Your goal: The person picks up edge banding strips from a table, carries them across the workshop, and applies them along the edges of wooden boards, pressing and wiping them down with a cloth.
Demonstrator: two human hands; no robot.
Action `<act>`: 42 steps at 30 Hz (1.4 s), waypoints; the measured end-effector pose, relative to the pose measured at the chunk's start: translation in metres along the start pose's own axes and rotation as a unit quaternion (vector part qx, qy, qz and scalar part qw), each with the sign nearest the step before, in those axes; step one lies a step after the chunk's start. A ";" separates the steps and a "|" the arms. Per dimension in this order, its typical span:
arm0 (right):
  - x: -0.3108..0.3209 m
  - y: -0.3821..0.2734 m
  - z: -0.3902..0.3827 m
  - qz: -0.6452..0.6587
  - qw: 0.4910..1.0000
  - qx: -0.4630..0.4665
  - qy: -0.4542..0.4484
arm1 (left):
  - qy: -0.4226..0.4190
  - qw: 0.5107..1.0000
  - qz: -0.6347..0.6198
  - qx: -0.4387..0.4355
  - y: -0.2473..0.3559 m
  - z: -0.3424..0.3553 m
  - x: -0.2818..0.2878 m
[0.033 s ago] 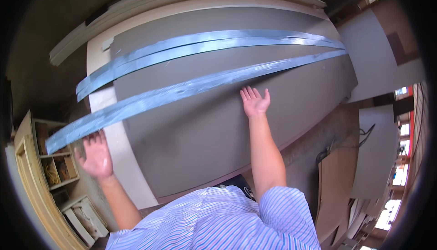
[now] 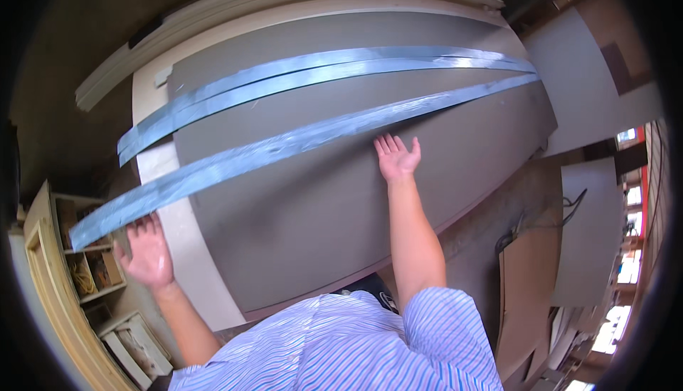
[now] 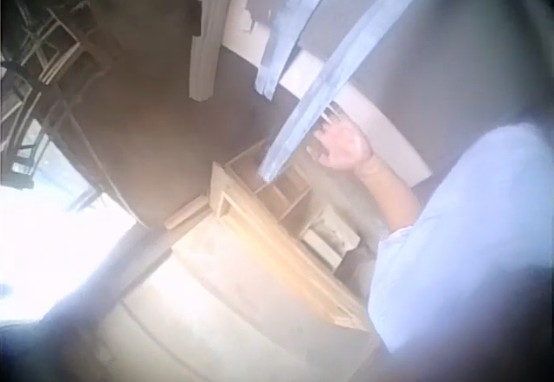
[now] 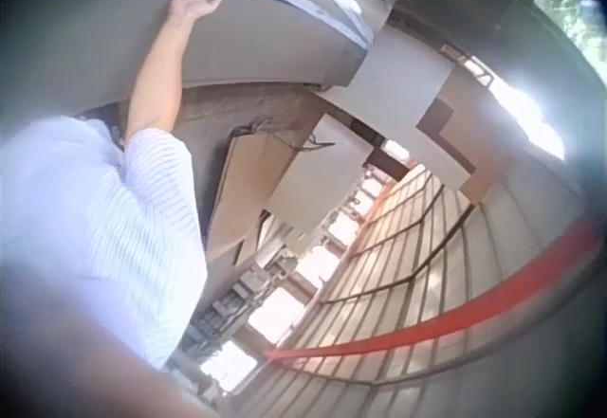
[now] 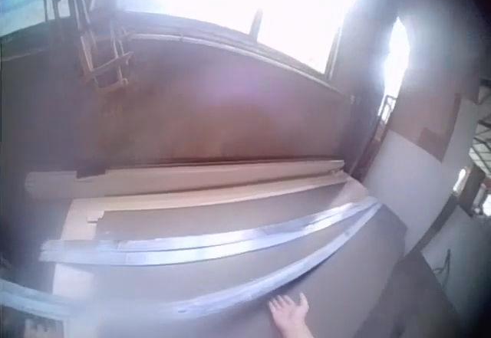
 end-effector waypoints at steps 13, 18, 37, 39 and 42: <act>-0.034 -0.180 0.002 -0.031 0.994 0.038 -0.095 | -0.124 0.989 0.068 -0.043 -0.055 -0.122 -0.056; -0.045 -0.209 -0.016 -0.040 0.993 0.025 -0.105 | 0.085 0.992 0.012 -0.095 -0.108 -0.120 -0.003; -0.085 -0.262 -0.032 -0.072 0.986 0.024 -0.152 | 0.061 0.992 0.025 -0.105 -0.098 -0.112 -0.074; -0.058 -0.276 -0.010 -0.077 0.992 0.050 -0.082 | -0.005 0.993 0.041 -0.115 -0.061 -0.106 -0.090; -0.019 -0.303 0.017 -0.024 0.997 0.042 -0.061 | -0.058 0.987 0.082 -0.128 -0.020 -0.120 -0.146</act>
Point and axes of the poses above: each hand's wrist, its own z-axis towards the middle knuckle, its own x-axis out of the back of the hand, y = z × x, the point moved 4 cm from there along z, towards the middle knuckle, and after that the axes turned 15 degrees about -x, right-handed, at the moved point
